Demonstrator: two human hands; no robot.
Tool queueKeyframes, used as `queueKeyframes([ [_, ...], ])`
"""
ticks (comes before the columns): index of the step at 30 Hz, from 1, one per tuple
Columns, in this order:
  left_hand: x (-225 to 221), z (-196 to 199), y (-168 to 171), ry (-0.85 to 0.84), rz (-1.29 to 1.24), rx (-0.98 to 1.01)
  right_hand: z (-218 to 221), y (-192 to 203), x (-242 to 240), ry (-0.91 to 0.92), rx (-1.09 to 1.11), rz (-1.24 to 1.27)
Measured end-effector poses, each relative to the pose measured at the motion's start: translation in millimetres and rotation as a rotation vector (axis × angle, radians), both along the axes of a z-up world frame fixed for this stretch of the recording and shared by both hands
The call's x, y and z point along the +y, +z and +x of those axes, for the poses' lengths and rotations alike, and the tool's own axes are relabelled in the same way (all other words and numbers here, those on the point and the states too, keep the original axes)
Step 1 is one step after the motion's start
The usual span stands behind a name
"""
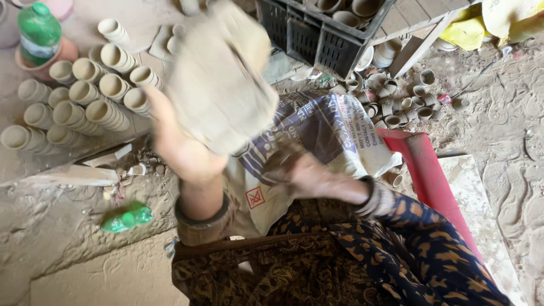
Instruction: The person sits on a red plastic chair and smooths the exterior and interior surfaces of small clay cups using a wet cloth. They repeatedly pick up cups from a nearby pile, wipe them, and place them back down.
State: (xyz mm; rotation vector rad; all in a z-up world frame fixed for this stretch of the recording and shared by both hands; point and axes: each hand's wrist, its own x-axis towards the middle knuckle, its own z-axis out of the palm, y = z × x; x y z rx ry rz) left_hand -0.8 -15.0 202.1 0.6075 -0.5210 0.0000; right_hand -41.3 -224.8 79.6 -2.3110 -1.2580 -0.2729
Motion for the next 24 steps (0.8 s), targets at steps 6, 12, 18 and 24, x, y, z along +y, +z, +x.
queueKeyframes([
  [6,-5.4,69.9,60.1,0.248,0.109,-0.221,-50.5,51.9,54.7,0.543,-0.23,0.034],
  [12,-29.3,102.1,54.8,0.045,0.409,0.061,-46.6,105.8,34.4,0.65,0.111,0.704],
  [18,-77.9,92.4,17.8,-0.197,0.511,0.091,-9.7,136.5,-12.3,0.205,-0.065,0.6],
  [24,-112.2,79.5,-6.9,-0.319,0.588,0.207,4.3,167.3,-33.0,-0.029,-0.197,0.498],
])
